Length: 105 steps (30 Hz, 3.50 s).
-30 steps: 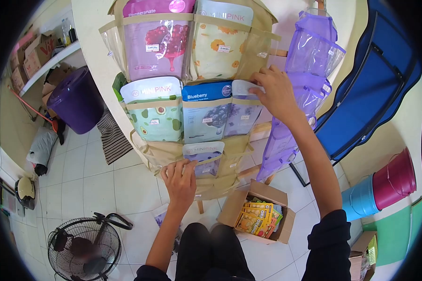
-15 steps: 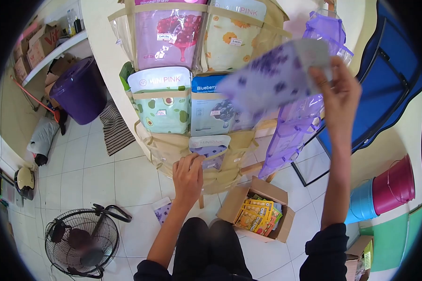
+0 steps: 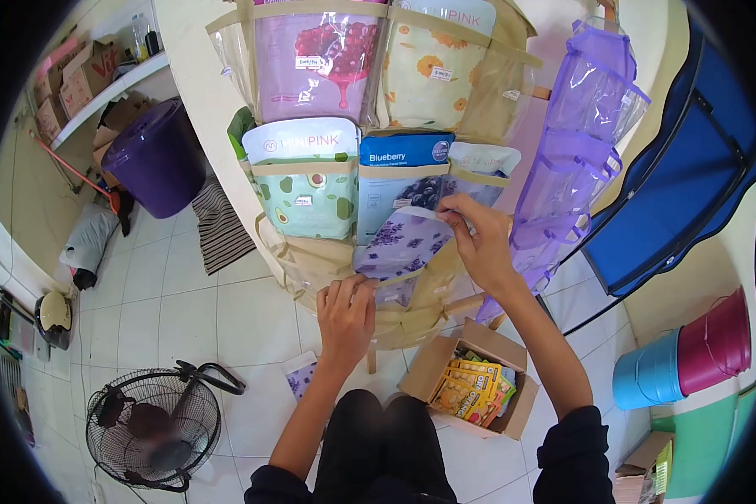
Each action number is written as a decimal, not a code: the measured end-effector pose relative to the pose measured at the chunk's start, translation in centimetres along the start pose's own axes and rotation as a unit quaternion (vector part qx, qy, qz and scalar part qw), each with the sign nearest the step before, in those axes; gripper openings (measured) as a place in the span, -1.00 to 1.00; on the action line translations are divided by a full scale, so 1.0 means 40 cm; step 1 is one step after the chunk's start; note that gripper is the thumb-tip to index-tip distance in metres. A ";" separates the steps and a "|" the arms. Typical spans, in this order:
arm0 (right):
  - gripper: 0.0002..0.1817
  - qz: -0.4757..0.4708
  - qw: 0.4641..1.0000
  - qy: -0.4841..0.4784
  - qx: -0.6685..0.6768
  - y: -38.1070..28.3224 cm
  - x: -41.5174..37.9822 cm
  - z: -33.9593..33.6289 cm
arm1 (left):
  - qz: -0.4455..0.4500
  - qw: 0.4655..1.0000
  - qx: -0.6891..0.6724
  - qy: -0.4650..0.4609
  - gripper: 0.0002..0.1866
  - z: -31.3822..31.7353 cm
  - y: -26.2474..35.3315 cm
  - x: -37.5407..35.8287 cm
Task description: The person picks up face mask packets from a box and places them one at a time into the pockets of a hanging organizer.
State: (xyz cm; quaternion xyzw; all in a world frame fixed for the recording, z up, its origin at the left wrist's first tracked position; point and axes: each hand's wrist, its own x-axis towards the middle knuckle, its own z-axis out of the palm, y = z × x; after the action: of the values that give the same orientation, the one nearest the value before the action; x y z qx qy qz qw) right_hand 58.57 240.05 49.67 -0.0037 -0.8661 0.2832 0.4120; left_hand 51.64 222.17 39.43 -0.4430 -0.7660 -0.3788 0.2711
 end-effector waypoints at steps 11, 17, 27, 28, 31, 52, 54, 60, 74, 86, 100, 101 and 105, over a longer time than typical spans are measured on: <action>-0.75 -0.147 0.983 -0.066 -0.093 0.026 0.026 0.003 | -0.016 0.999 0.044 0.010 -0.84 -0.013 -0.023 0.017; -0.73 -0.205 0.968 -0.099 -0.103 0.033 0.047 0.005 | -0.006 0.999 0.052 0.005 -0.84 -0.030 -0.025 0.021; -0.83 -0.160 0.960 -0.201 -0.110 0.026 0.006 0.090 | 0.011 1.000 0.016 -0.002 -0.83 -0.040 -0.035 0.027; -0.84 -0.137 0.967 -0.199 -0.085 0.026 0.001 0.095 | 0.012 1.000 0.016 -0.002 -0.83 -0.038 -0.036 0.027; -0.87 -0.082 0.971 -0.219 -0.047 0.042 -0.023 0.113 | 0.006 1.000 0.007 0.004 -0.84 -0.031 -0.034 0.022; -0.69 -0.083 0.953 0.024 -0.291 0.076 0.145 -0.123 | -0.005 1.000 -0.025 0.017 -0.86 -0.006 -0.003 0.013; -0.73 -0.051 0.937 -0.003 -0.345 0.062 0.153 -0.116 | 0.000 1.000 -0.016 0.004 -0.83 -0.009 0.009 0.014; -0.81 -0.044 0.948 0.038 -0.313 0.077 0.163 -0.137 | -0.018 0.999 -0.029 -0.005 -0.80 -0.011 0.009 0.000; -0.85 0.086 0.985 0.096 0.113 -0.173 0.103 -0.211 | -0.011 0.999 -0.032 -0.029 -0.80 -0.017 0.023 -0.004; -0.85 0.096 0.992 -0.069 0.046 -0.062 0.042 -0.033 | -0.007 0.999 -0.020 -0.027 -0.77 -0.025 0.005 0.010; -0.85 -0.061 0.990 -0.111 -0.062 -0.036 0.077 -0.009 | 0.025 0.999 -0.017 -0.030 -0.74 -0.033 -0.028 0.021; -0.85 -0.096 0.984 -0.129 -0.082 -0.040 0.071 0.008 | 0.028 0.999 -0.015 -0.025 -0.74 -0.029 -0.027 0.022; -0.84 -0.121 0.972 -0.160 -0.125 -0.039 0.060 0.048 | 0.033 0.999 -0.021 -0.027 -0.78 -0.041 -0.029 0.028</action>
State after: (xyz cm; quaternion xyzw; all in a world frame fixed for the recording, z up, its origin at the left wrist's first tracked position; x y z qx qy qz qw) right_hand 55.95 238.37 51.19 0.0954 -0.9433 0.1177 0.2953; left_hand 50.23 220.98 40.80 -0.4837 -0.7498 -0.3736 0.2535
